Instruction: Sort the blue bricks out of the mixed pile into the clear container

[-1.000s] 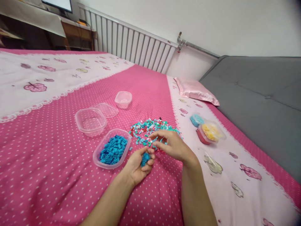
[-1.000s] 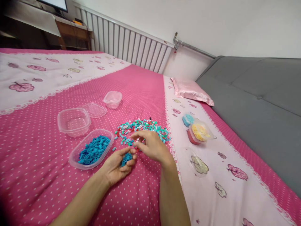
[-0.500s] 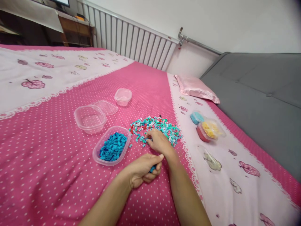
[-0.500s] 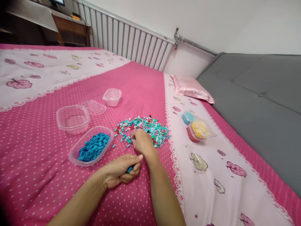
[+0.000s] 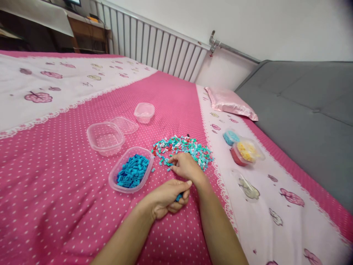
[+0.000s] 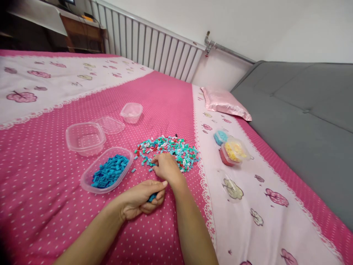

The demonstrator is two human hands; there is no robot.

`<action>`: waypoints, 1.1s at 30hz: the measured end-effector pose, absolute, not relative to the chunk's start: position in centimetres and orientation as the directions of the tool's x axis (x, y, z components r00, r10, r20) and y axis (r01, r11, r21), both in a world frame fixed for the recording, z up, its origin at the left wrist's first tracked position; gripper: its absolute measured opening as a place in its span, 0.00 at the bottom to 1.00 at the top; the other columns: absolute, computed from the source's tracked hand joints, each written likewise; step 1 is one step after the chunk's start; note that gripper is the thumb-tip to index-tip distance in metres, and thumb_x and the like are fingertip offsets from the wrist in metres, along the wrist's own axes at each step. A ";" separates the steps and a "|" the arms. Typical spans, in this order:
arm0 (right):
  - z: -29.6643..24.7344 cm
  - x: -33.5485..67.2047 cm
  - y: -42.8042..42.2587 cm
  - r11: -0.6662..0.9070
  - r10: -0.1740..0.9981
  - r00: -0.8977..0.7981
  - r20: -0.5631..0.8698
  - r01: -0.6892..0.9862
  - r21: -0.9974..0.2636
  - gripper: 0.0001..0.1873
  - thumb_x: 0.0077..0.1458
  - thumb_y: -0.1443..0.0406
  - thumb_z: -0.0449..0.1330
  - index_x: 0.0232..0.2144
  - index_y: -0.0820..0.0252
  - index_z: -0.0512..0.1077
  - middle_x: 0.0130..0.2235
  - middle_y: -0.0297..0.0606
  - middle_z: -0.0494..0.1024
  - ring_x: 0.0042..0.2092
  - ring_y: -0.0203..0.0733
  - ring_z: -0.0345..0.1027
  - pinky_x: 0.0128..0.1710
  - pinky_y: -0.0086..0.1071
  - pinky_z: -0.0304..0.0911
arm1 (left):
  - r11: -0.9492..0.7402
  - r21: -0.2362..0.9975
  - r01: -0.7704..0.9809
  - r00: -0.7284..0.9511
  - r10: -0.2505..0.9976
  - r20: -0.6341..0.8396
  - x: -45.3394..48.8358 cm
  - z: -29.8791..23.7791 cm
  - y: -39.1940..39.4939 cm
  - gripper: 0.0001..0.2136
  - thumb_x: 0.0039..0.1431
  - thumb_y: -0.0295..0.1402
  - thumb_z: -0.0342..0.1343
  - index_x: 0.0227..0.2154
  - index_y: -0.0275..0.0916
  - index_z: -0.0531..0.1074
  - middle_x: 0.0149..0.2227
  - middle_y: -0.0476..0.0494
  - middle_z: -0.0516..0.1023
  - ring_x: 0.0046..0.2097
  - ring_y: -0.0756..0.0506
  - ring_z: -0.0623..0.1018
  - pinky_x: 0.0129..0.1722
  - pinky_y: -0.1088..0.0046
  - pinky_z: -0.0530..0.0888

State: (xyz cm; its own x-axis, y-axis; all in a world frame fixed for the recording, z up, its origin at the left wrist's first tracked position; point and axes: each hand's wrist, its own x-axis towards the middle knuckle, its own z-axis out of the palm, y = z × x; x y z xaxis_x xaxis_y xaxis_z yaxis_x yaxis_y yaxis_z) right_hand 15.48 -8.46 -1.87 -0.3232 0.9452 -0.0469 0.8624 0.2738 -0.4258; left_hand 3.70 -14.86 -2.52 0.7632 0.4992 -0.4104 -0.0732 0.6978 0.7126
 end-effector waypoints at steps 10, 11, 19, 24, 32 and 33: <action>-2.2 15.4 -8.0 0.225 0.966 -0.259 -0.015 0.864 -0.450 0.08 0.46 0.69 0.60 0.31 0.60 0.78 0.27 0.35 0.78 0.30 0.36 0.70 0.32 0.26 0.60 | 0.726 0.679 -0.108 0.769 0.494 -0.406 3.5 -2.5 -14.8 0.20 0.47 0.50 0.57 0.20 0.37 0.60 0.15 0.58 0.57 0.13 0.61 0.48 0.14 0.80 0.39; -2.2 15.6 -8.0 0.222 0.965 -0.263 -0.018 0.849 -0.479 0.07 0.46 0.69 0.61 0.30 0.60 0.78 0.27 0.35 0.78 0.29 0.36 0.70 0.31 0.26 0.61 | 0.737 0.665 -0.117 0.769 0.492 -0.409 3.5 -2.5 -14.7 0.20 0.50 0.49 0.55 0.20 0.37 0.60 0.15 0.58 0.57 0.13 0.61 0.49 0.14 0.81 0.40; 1.6 17.9 -9.8 0.234 0.968 -0.231 0.096 0.703 -0.672 0.08 0.47 0.69 0.60 0.32 0.61 0.77 0.29 0.34 0.78 0.29 0.35 0.69 0.30 0.26 0.62 | 0.838 0.433 -0.334 0.718 0.523 -0.459 3.4 -2.6 -13.8 0.19 0.65 0.38 0.36 0.25 0.34 0.64 0.18 0.50 0.64 0.13 0.60 0.53 0.12 0.86 0.43; 4.2 17.9 -12.5 0.326 0.884 -0.467 0.004 0.610 -0.723 0.10 0.47 0.70 0.59 0.34 0.59 0.76 0.31 0.33 0.78 0.30 0.33 0.70 0.32 0.26 0.64 | 0.810 0.370 -0.455 0.628 0.586 -0.511 3.5 -2.3 -13.6 0.16 0.65 0.35 0.37 0.27 0.34 0.64 0.20 0.46 0.69 0.14 0.57 0.60 0.10 0.86 0.47; 4.2 17.7 -12.1 0.265 0.961 -0.113 0.254 0.648 -0.714 0.09 0.49 0.65 0.59 0.35 0.59 0.76 0.33 0.36 0.79 0.31 0.36 0.70 0.31 0.28 0.62 | 0.767 0.465 -0.443 0.592 0.639 -0.491 3.5 -1.1 -14.2 0.15 0.65 0.34 0.40 0.23 0.35 0.62 0.17 0.53 0.61 0.13 0.60 0.53 0.11 0.86 0.44; 4.1 17.7 -11.9 0.258 0.960 -0.086 0.267 0.644 -0.721 0.09 0.49 0.65 0.59 0.34 0.59 0.76 0.33 0.36 0.79 0.30 0.36 0.69 0.30 0.29 0.62 | 0.736 0.517 -0.437 0.568 0.672 -0.476 3.4 -0.6 -14.4 0.15 0.64 0.35 0.41 0.23 0.35 0.62 0.17 0.54 0.60 0.13 0.60 0.52 0.11 0.86 0.43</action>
State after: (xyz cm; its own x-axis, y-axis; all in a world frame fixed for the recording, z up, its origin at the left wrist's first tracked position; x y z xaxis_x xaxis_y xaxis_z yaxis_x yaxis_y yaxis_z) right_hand 17.69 -11.92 4.09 -0.0860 0.9600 0.2665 0.6437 0.2577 -0.7205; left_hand 3.36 -14.38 -0.61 0.5675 0.6717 -0.4762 -0.4370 0.7359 0.5172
